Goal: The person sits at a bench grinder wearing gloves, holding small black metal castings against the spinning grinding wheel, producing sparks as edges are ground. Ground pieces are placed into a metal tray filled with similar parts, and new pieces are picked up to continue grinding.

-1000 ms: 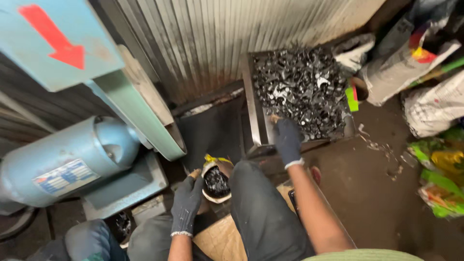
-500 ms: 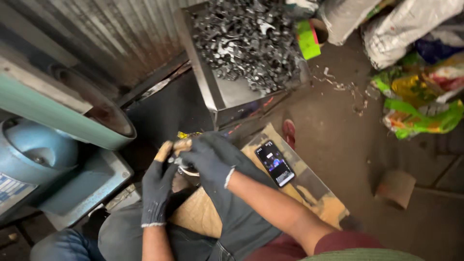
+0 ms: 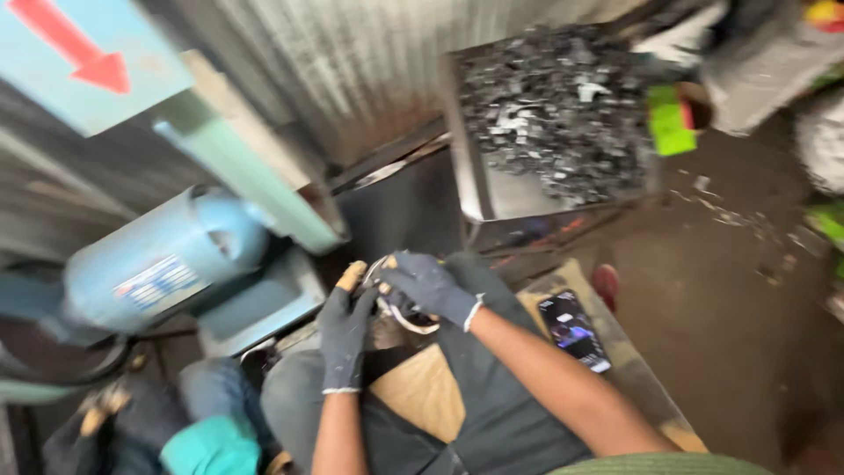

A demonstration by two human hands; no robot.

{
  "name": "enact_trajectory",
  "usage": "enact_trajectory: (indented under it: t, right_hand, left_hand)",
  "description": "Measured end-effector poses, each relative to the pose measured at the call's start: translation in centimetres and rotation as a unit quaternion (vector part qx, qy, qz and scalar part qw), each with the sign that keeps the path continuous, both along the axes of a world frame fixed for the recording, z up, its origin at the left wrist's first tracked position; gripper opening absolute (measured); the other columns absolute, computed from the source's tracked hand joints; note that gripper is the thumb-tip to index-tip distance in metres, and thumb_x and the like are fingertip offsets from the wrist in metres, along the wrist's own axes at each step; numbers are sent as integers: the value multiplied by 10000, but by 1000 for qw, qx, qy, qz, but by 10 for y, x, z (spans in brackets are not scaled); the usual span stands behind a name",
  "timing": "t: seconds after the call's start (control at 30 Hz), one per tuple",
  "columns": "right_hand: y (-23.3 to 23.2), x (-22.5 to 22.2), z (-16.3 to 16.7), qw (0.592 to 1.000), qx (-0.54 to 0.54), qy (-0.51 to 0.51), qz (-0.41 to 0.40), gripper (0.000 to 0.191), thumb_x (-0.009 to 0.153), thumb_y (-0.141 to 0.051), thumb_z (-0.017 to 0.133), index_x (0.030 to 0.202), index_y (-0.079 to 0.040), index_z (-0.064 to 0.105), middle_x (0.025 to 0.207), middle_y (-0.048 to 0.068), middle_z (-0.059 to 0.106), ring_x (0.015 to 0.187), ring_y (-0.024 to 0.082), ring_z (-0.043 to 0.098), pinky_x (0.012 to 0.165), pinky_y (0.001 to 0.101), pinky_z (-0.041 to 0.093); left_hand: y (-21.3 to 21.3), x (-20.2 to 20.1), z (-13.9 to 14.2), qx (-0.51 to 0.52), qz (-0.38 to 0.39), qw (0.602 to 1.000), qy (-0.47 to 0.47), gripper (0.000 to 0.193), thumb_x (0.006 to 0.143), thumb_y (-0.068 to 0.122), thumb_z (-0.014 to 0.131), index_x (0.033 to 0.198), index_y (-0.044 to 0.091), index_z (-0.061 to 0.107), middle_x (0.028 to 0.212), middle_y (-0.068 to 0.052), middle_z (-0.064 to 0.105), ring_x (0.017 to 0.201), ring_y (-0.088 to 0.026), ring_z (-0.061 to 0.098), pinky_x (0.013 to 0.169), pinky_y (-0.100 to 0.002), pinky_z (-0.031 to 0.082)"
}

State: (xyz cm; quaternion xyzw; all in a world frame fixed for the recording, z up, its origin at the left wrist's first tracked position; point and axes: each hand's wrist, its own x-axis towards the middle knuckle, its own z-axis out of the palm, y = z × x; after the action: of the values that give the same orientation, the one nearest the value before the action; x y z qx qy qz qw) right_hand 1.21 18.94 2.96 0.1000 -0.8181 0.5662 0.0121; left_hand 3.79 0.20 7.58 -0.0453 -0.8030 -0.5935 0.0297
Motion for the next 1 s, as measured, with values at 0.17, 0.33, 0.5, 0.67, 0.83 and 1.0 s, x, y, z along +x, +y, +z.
enact_trajectory:
  t: [0.17, 0.33, 0.5, 0.67, 0.83, 1.0]
  right_hand:
    - [-41, -26, -19, 999, -2, -34, -12, 307, 978, -325, 595, 1027, -40, 697, 937, 160, 723, 896, 321, 697, 787, 425, 522]
    - [-79, -59, -51, 995, -15, -90, 31, 328, 999, -328, 565, 998, -29, 701, 936, 168, 731, 916, 321, 706, 804, 420, 521]
    - [-80, -75, -64, 997, -51, -9, 56, 279, 1004, -243, 543, 1073, -27, 705, 985, 179, 726, 923, 341, 685, 810, 425, 510]
    - [-43, -76, -35, 997, 1, -65, -47, 256, 973, -229, 623, 1012, 12, 698, 922, 177, 713, 853, 318, 701, 752, 403, 523]
    - [-32, -23, -15, 985, -8, 79, -154, 225, 993, -202, 626, 1094, -16, 702, 1001, 151, 735, 892, 258, 717, 750, 363, 541]
    - [-54, -20, -18, 991, -95, -53, -84, 203, 988, -212, 643, 1012, -27, 723, 868, 80, 765, 762, 146, 698, 706, 325, 545]
  left_hand:
    - [-8, -23, -24, -319, 108, 936, -102, 422, 989, 400, 638, 895, -7, 695, 908, -258, 697, 887, -434, 664, 766, -494, 501]
    - [-30, -41, -48, -219, 222, 939, -143, 383, 969, 376, 606, 932, 3, 685, 865, -256, 684, 822, -432, 669, 717, -521, 499]
    - [-28, -54, -58, -240, 198, 948, -70, 290, 977, 269, 580, 1035, 41, 750, 834, -237, 688, 743, -399, 657, 654, -486, 483]
    - [14, -72, -22, -23, 209, 969, -131, 255, 951, 251, 645, 962, 16, 745, 852, -181, 748, 755, -255, 729, 700, -384, 534]
    - [17, -47, 14, 24, 107, 992, -70, 327, 935, 233, 626, 1205, 77, 725, 945, -170, 763, 828, -240, 748, 747, -360, 553]
    - [-4, -35, 15, -255, 121, 954, -100, 320, 996, 355, 626, 1073, 73, 757, 997, -179, 753, 934, -335, 711, 817, -421, 523]
